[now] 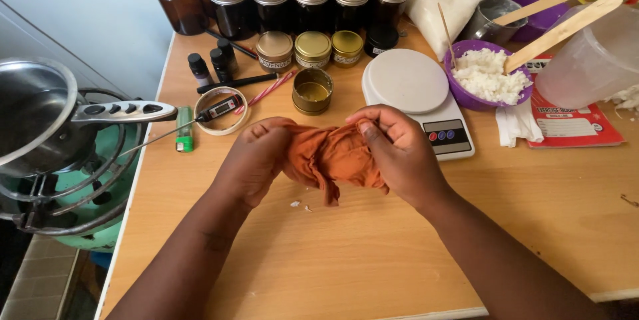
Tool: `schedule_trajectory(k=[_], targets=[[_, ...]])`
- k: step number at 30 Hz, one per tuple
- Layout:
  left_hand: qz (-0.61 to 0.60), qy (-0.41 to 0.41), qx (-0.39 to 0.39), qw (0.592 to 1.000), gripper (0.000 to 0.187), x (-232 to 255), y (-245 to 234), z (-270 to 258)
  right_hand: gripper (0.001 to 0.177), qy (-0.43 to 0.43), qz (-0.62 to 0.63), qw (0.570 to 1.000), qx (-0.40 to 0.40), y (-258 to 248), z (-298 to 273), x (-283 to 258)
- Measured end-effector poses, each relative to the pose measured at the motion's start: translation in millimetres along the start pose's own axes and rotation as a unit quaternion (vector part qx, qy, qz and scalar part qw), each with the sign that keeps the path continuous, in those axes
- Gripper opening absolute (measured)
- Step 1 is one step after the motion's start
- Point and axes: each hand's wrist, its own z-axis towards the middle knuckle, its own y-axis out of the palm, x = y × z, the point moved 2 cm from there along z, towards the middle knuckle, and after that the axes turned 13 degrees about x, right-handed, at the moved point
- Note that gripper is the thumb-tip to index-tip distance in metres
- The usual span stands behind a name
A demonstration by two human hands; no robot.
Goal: Mixing wax flakes in a bowl and transferring them to a small tin container, followed by cleaning the container and workspace.
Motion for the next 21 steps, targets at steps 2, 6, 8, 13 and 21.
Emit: schedule_trajectory(k=[2, 6, 8, 13, 21], targets=[[0.022, 0.02, -0.006, 1.0, 0.009, -6, -7, 7, 0.023, -0.001, -0.002, 1.0, -0.001, 0, 0, -1], [0.017, 0.046, 0.002, 0.999, 0.013, 2, -2, 1, 0.023, 0.01, 0.016, 1.0, 0.002, -2, 1, 2], [-0.005, 0.041, -0.011, 0.999, 0.019, 8, 3, -8, 0.023, 0.018, 0.02, 1.0, 0.004, -2, 3, 6], [-0.11, 0.012, -0.133, 0.985, 0.067, 36, 22, -33, 0.025, 0.047, 0.048, 0.997, 0.039, -2, 4, 6], [-0.04, 0.03, -0.085, 0.995, 0.021, 15, 22, -28, 0.054, 0.174, 0.278, 0.943, -0.058, -1, 2, -3]])
